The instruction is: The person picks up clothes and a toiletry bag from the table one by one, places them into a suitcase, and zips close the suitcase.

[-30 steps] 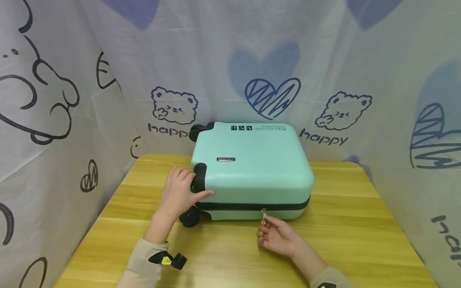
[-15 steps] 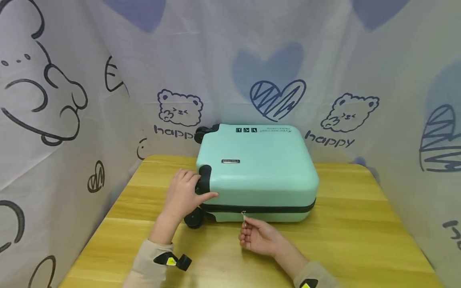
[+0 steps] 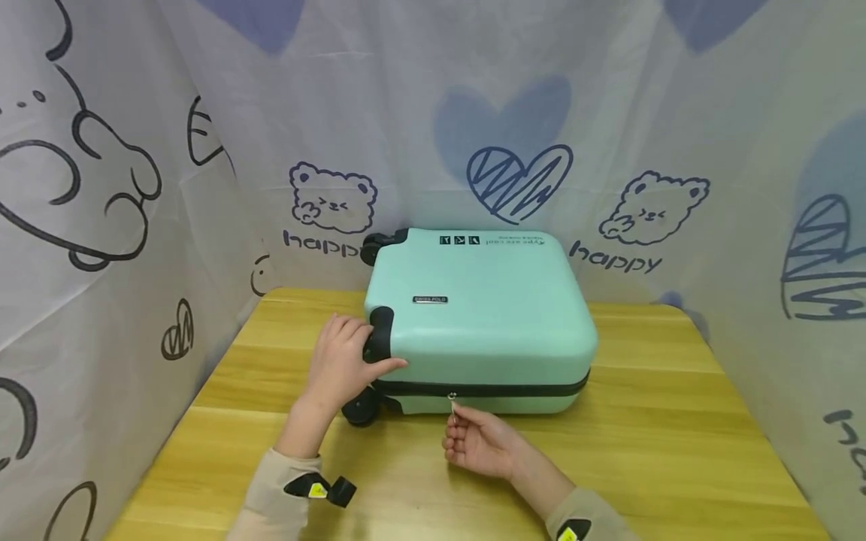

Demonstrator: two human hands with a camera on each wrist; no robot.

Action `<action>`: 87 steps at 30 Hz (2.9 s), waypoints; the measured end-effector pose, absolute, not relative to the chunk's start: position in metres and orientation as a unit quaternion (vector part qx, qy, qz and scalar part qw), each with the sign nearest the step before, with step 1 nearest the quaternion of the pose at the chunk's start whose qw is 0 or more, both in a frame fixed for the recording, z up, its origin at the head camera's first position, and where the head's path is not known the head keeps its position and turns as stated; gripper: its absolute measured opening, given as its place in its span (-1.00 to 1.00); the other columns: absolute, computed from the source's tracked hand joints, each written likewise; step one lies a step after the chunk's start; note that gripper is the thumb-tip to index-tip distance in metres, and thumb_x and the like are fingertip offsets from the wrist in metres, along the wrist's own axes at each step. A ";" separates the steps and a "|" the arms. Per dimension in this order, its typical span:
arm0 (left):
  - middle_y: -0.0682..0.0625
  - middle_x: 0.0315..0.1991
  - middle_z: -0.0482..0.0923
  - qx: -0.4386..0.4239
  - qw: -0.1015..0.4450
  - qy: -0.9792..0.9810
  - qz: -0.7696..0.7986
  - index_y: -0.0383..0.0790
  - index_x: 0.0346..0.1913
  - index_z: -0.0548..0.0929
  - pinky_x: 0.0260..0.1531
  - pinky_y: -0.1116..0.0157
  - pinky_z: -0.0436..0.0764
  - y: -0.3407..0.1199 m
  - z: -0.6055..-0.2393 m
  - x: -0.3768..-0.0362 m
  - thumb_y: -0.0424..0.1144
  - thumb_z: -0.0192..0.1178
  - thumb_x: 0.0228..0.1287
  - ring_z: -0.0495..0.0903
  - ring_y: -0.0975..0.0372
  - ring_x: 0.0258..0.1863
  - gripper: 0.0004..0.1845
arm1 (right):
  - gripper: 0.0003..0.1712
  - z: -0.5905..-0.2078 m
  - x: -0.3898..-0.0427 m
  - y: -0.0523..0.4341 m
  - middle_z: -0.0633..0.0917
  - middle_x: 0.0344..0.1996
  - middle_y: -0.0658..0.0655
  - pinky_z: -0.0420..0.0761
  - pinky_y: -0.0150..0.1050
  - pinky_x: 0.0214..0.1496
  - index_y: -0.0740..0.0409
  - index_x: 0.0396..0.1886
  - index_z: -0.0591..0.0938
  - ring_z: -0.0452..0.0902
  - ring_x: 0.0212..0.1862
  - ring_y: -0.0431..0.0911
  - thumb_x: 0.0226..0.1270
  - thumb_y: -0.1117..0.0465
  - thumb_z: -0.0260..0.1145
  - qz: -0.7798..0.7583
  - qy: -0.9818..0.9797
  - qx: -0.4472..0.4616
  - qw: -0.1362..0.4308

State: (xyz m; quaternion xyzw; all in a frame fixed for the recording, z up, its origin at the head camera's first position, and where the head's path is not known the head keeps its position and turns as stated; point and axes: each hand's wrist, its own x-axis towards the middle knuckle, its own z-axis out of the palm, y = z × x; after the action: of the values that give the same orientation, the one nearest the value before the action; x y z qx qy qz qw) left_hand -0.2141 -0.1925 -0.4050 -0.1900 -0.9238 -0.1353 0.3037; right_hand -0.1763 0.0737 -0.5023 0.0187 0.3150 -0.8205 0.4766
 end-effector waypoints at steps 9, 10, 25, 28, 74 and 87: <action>-0.18 0.01 0.64 -0.179 0.312 -0.923 -0.140 -0.32 0.03 0.66 0.43 -0.14 0.16 -0.194 -0.409 -0.204 0.32 0.41 -0.12 0.45 -0.07 0.22 -0.18 | -0.62 -0.497 -0.174 0.072 0.63 -0.37 -0.07 0.53 -0.32 -0.06 0.03 -0.36 0.58 0.51 -0.24 -0.19 0.55 -0.05 -0.02 -0.806 0.382 0.003 0.453; -0.18 0.02 0.63 -0.183 0.322 -0.916 -0.152 -0.32 0.06 0.65 0.41 -0.16 0.16 -0.195 -0.411 -0.202 0.27 0.42 -0.10 0.45 -0.08 0.23 -0.21 | -0.62 -0.497 -0.173 0.073 0.63 -0.35 -0.06 0.54 -0.31 -0.06 0.03 -0.33 0.58 0.52 -0.24 -0.19 0.55 -0.06 -0.02 -0.798 0.395 -0.006 0.455; -0.09 -0.04 0.68 -0.246 0.360 -0.804 -0.404 -0.29 0.00 0.69 0.16 0.49 0.45 -0.192 -0.418 -0.156 -0.40 0.37 0.12 0.59 0.08 0.01 -0.66 | -0.59 -0.460 -0.173 0.111 0.70 -0.23 -0.02 0.61 -0.30 -0.08 0.23 -0.02 0.57 0.62 -0.19 -0.18 0.55 0.00 0.01 -0.706 0.570 -0.137 0.398; -0.07 -0.06 0.68 -0.240 0.327 -0.796 -0.448 -0.28 0.00 0.69 0.12 0.54 0.47 -0.187 -0.421 -0.149 -0.43 0.33 0.15 0.61 0.16 0.00 -0.69 | -0.61 -0.441 -0.177 0.122 0.70 -0.22 -0.05 0.61 -0.30 -0.07 0.22 -0.01 0.56 0.62 -0.18 -0.18 0.57 0.01 -0.02 -0.684 0.610 -0.163 0.367; -0.21 0.22 0.55 -0.025 -0.262 -0.577 -0.773 -0.37 0.34 0.39 0.19 0.04 0.55 -0.102 -0.505 -0.161 0.03 0.08 0.42 0.58 -0.01 0.18 -0.38 | 0.16 -0.395 -0.226 0.164 0.45 0.37 0.18 0.28 0.15 0.43 0.03 0.41 0.39 0.33 0.40 0.15 -0.17 -0.47 0.38 -0.055 0.918 -0.286 -0.271; 0.12 -0.15 0.67 -0.012 -0.323 -0.442 -0.837 -0.13 0.10 0.54 0.10 0.11 0.58 -0.103 -0.500 -0.163 -0.04 -0.05 0.51 0.61 0.23 -0.10 -0.68 | 0.14 -0.396 -0.226 0.163 0.47 0.36 0.18 0.29 0.13 0.42 0.03 0.39 0.41 0.35 0.39 0.15 -0.18 -0.47 0.38 -0.065 0.917 -0.278 -0.276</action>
State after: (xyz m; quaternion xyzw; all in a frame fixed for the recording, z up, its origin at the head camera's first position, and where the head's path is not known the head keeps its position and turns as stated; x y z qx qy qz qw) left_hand -0.1634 -0.1028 -0.5003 -0.0119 -0.4417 -0.8370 -0.3229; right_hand -0.2263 0.1626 -0.3964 -0.2784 0.9175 -0.0654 -0.2765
